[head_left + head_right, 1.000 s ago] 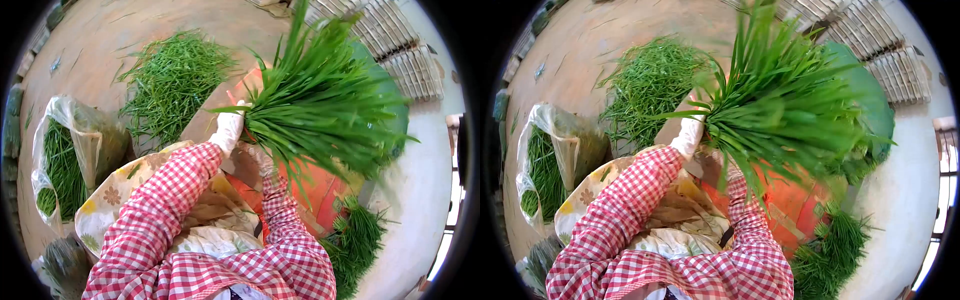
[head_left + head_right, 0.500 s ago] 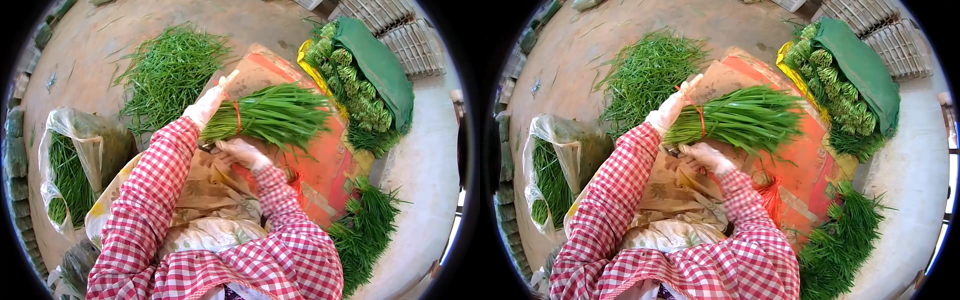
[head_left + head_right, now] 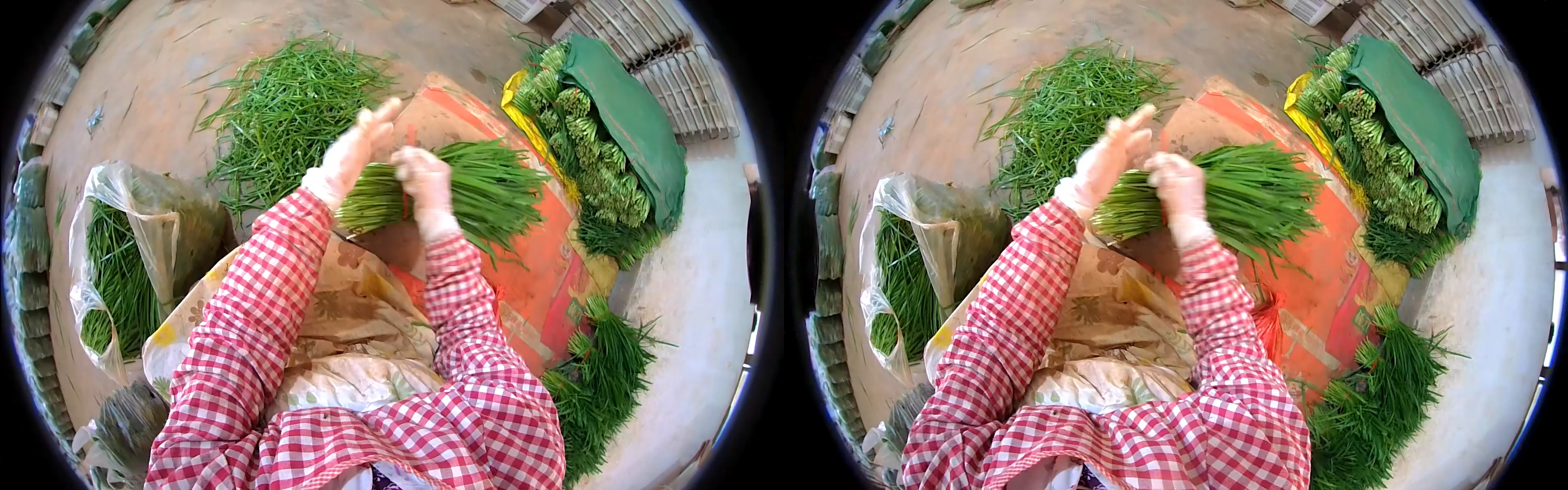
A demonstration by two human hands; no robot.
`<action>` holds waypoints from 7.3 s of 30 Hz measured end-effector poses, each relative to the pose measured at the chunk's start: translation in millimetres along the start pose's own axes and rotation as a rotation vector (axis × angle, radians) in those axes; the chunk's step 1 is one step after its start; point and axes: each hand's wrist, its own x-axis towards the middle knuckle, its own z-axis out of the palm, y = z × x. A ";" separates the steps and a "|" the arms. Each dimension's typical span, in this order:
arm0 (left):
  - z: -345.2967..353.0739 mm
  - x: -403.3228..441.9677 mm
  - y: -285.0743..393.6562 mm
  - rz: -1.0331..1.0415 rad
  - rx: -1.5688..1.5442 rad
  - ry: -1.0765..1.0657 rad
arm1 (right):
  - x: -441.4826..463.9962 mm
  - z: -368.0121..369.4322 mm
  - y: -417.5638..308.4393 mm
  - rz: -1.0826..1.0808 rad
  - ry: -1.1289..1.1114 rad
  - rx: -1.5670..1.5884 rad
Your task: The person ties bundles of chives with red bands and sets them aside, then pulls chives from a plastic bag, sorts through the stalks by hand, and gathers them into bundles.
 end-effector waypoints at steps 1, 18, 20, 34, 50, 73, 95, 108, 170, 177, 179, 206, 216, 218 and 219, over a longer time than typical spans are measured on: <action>2.9 -0.4 14.6 -0.047 -0.336 0.182 | 4.1 -17.9 0.6 0.186 -0.083 0.427; 66.2 -57.6 -19.0 -0.215 1.887 -0.298 | -13.5 -41.4 36.0 -0.889 -0.149 -0.668; 54.9 -58.5 -75.9 -0.118 2.041 -0.096 | -35.2 -14.8 3.3 0.173 -0.146 0.075; 35.3 -34.4 -47.5 -0.156 1.783 -0.119 | -119.4 -31.1 54.4 -0.428 -0.025 -0.789; 63.9 -56.7 -4.9 -0.279 1.891 -0.201 | -142.6 -96.6 67.9 0.621 -0.065 -0.063; 78.5 -223.8 35.7 -0.437 0.400 -0.073 | -203.2 -167.0 13.0 -0.052 -0.443 1.277; 53.2 -215.9 114.5 0.091 -0.028 -0.104 | -162.6 26.9 -72.1 0.436 -0.957 0.909; -14.6 -208.2 169.6 0.680 -0.679 0.370 | -167.3 81.5 -91.8 0.248 -0.734 0.293; -23.3 -258.9 41.5 0.044 -0.269 0.637 | -290.6 102.4 -0.3 -0.715 -0.550 -1.407; -59.5 -272.7 37.4 0.179 0.151 0.793 | -272.5 98.7 1.9 -0.495 -0.972 -1.214; -81.9 -264.5 50.7 0.191 0.114 0.836 | -262.5 90.6 -17.4 -0.607 -0.959 -1.035; 269.2 -129.4 -66.6 -0.187 0.302 -0.687 | -316.7 -188.5 -124.0 -0.528 0.717 -0.364; 284.9 -173.9 -99.2 -0.561 0.664 -0.957 | -351.2 -182.4 -45.1 -0.206 0.813 -0.541; 271.0 -162.1 -121.9 -0.428 0.591 -1.147 | -362.9 -183.3 -18.5 -0.221 0.967 -0.273; 273.6 -159.5 -115.2 -0.393 0.715 -1.222 | -371.7 -188.1 -6.3 -0.179 0.995 -0.229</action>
